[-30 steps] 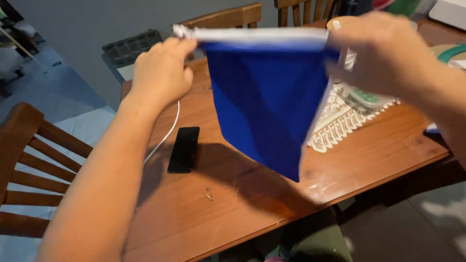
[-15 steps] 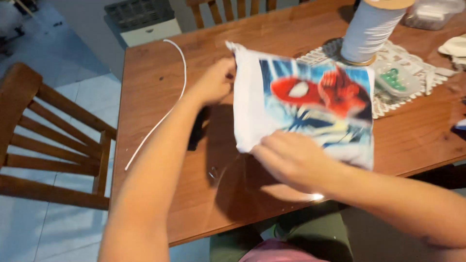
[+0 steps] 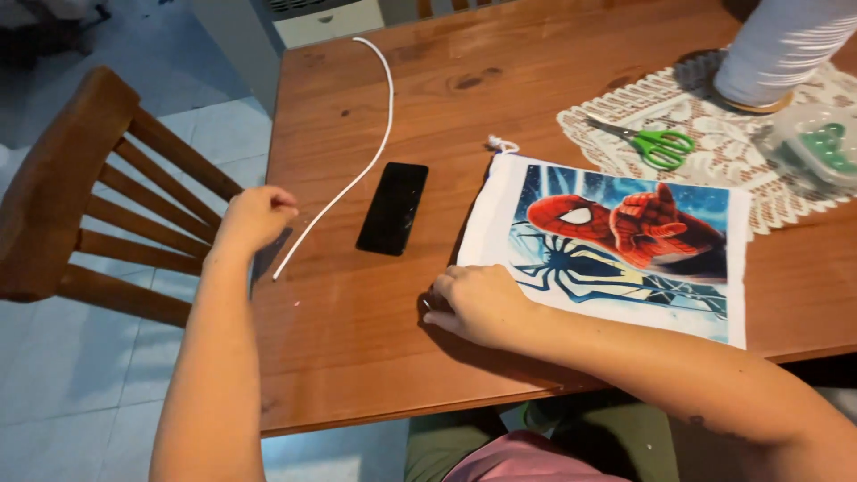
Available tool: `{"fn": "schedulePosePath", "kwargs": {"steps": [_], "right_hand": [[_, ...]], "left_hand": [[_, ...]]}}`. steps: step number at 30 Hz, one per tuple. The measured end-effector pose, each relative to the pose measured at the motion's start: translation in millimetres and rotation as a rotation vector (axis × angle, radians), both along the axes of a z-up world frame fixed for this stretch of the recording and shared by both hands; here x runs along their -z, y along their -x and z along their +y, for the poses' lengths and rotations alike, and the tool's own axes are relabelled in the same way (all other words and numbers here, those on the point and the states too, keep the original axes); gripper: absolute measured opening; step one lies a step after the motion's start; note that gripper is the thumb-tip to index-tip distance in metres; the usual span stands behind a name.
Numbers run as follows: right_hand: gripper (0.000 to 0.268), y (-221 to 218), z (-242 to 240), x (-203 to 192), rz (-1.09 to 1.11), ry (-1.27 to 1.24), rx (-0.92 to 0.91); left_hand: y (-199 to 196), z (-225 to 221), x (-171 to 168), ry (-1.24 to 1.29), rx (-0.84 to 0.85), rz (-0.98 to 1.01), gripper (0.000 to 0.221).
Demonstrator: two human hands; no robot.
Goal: Threading a white drawstring through the top channel of a fabric bag.
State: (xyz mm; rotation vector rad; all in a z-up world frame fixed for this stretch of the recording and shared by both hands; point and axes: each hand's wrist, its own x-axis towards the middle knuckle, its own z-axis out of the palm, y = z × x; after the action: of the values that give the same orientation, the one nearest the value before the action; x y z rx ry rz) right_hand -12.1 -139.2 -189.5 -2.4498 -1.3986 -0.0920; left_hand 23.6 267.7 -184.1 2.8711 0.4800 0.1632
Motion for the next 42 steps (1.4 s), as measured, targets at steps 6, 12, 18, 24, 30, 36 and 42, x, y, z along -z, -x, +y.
{"fn": "schedulePosePath", "kwargs": {"steps": [6,12,18,24,30,36,42], "right_hand": [[0.017,-16.7,26.1,-1.9,0.161,0.206,0.163],[0.012,-34.5,33.4,-3.3,0.379,0.221,0.202],[0.012,-29.6,13.7,-17.3,0.471,0.142,0.004],[0.011,-34.8,-17.2,-46.5,0.502,-0.284,-0.275],[0.023,-69.9,-28.6,-34.6,0.692,-0.564,-0.188],[0.011,-91.9,-28.0,19.1,0.978,-0.915,-0.03],[0.011,-73.3,-37.5,3.9,1.009,-0.973,0.06]], "left_hand": [[76.2,-40.6,-36.8,0.172,-0.153,0.199,0.028],[77.5,-31.2,-12.4,0.121,-0.19,0.192,0.014],[69.5,-62.7,-39.4,0.388,0.028,0.254,0.041],[67.5,-114.2,-64.7,0.86,0.267,0.125,0.033],[73.2,-202.1,-83.1,0.972,0.325,-0.086,0.029],[12.0,-223.7,-6.3,0.955,0.317,-0.396,0.014],[27.0,-270.3,5.0,1.049,0.239,-0.495,0.019]]}}
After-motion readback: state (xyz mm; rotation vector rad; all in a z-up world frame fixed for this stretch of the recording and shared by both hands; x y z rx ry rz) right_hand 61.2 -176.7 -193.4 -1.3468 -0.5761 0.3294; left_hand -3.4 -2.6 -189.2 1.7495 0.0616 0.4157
